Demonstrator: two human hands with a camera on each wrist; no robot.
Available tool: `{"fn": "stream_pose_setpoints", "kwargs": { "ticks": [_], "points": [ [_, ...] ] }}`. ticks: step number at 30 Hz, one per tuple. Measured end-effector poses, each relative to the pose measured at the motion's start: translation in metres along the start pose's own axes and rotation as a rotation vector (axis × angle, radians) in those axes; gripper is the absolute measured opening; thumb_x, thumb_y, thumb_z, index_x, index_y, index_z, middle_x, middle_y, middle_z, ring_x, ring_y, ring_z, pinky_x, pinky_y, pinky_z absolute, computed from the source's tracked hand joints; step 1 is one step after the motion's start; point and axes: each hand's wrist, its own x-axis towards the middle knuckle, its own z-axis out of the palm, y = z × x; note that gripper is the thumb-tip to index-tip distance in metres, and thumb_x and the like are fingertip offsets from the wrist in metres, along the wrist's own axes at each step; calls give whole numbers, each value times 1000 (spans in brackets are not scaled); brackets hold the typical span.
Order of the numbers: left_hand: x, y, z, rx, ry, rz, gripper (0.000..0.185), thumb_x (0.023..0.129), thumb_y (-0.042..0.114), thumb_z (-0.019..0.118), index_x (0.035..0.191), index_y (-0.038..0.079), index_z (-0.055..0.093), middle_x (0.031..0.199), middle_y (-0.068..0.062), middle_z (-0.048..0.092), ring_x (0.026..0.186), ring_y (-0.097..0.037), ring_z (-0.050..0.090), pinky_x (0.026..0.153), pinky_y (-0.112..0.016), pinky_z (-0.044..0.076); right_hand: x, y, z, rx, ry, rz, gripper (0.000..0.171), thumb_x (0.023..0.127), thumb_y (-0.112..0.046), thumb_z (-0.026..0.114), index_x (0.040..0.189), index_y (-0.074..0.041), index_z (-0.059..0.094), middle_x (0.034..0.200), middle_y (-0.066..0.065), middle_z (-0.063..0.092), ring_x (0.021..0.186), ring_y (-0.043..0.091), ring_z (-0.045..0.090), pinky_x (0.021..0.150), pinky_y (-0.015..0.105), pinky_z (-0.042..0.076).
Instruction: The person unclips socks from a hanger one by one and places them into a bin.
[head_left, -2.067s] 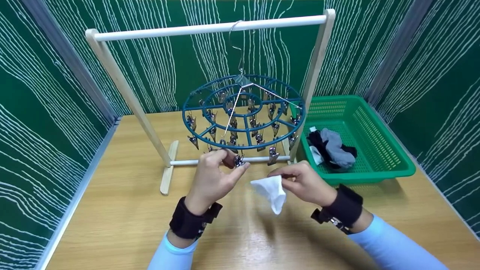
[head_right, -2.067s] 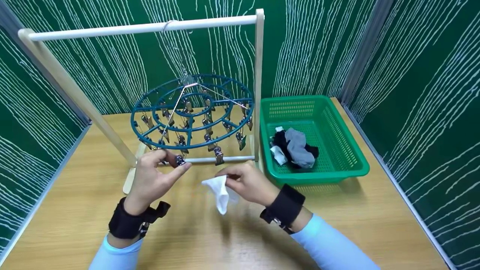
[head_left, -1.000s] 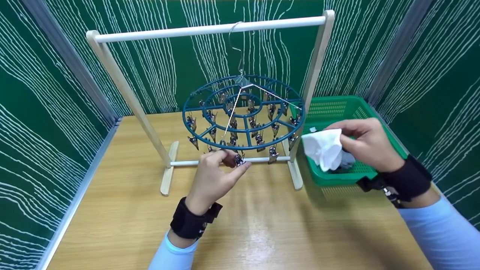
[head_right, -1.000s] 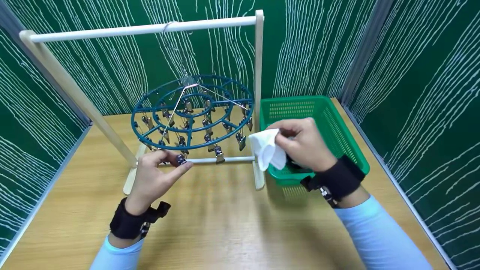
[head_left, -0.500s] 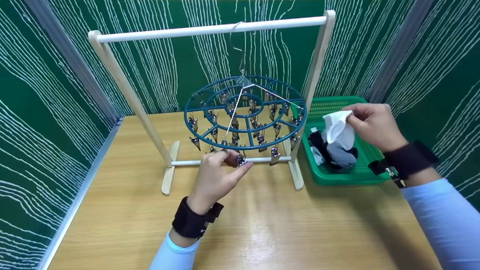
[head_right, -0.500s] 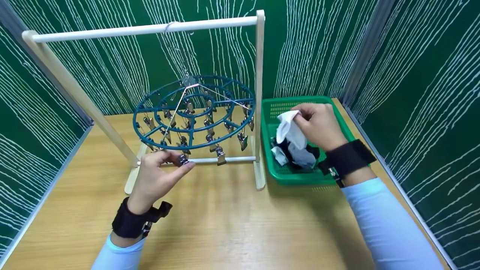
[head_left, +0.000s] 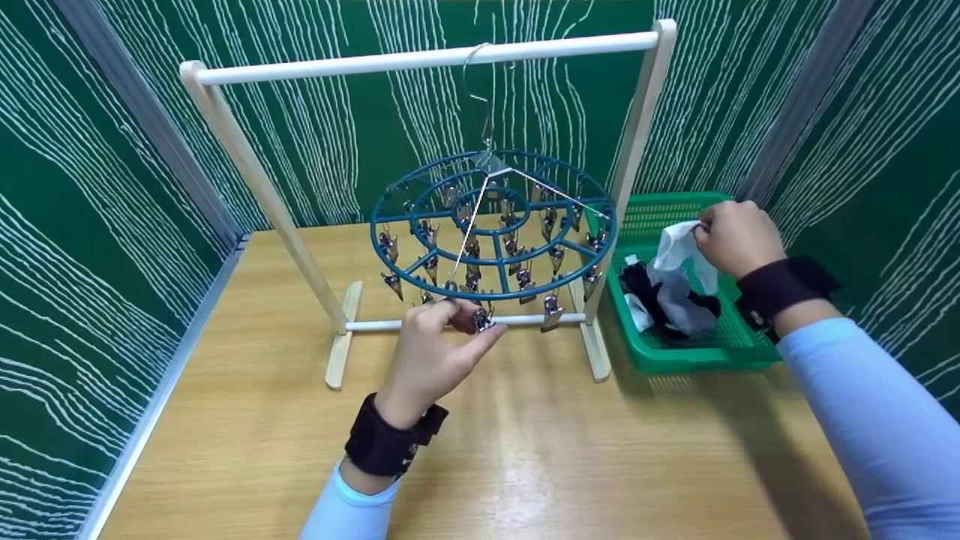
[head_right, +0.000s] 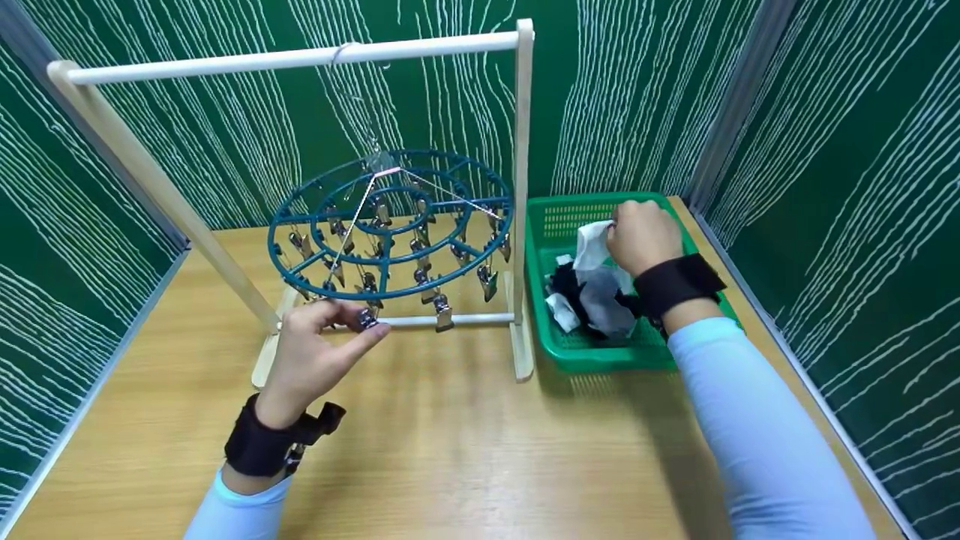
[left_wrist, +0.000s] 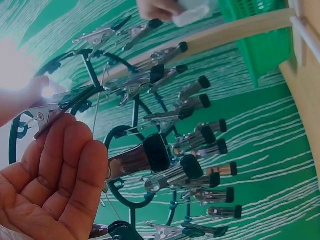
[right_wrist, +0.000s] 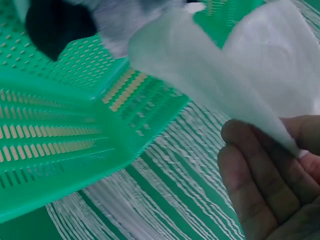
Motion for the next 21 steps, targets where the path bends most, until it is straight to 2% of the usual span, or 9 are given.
{"fn": "stream_pose_setpoints", "kwargs": {
  "ticks": [2,5,10,16,19,21],
  "points": [
    [0,1,0,-2,-2,-1,19,91,14,89,95,-1,77,85,-11,79,76,-25,75,76,-36,67,3,3,5,-41,-6,12,36,105,-4,56,68,-3,56,55,6,41,54,31,50,56,43,36],
    [0,2,0,-2,-7,-3,19,90,13,89,95,-1,77,84,-11,78,76,-24,75,76,-38,67,6,6,13,-109,-34,28,39,102,-1,55,63,-7,49,54,7,42,52,32,52,53,44,39],
    [0,3,0,-7,-3,-14,18,90,12,89,95,-1,77,83,-10,78,76,-23,75,77,-36,67,7,6,27,-156,-183,-1,42,100,4,55,64,-13,41,56,3,37,52,26,47,50,38,35],
    [0,2,0,-22,-11,-32,17,91,12,88,95,-1,77,85,-10,79,78,-23,75,79,-33,67,7,11,38,-65,-421,-104,36,98,2,57,66,-11,51,60,-2,38,54,18,40,54,33,33],
    [1,2,0,-24,-21,-36,17,92,12,88,96,-1,77,86,-10,79,78,-23,75,79,-33,67,7,14,43,-10,-533,-160,24,96,1,59,75,-1,70,66,2,57,60,17,46,57,32,38],
    [1,2,0,-23,-30,-40,17,92,13,87,96,0,77,86,-10,79,79,-23,75,80,-33,67,6,15,47,14,-592,-190,21,97,1,60,82,3,75,69,4,62,61,16,46,59,32,38]
  ]
}}
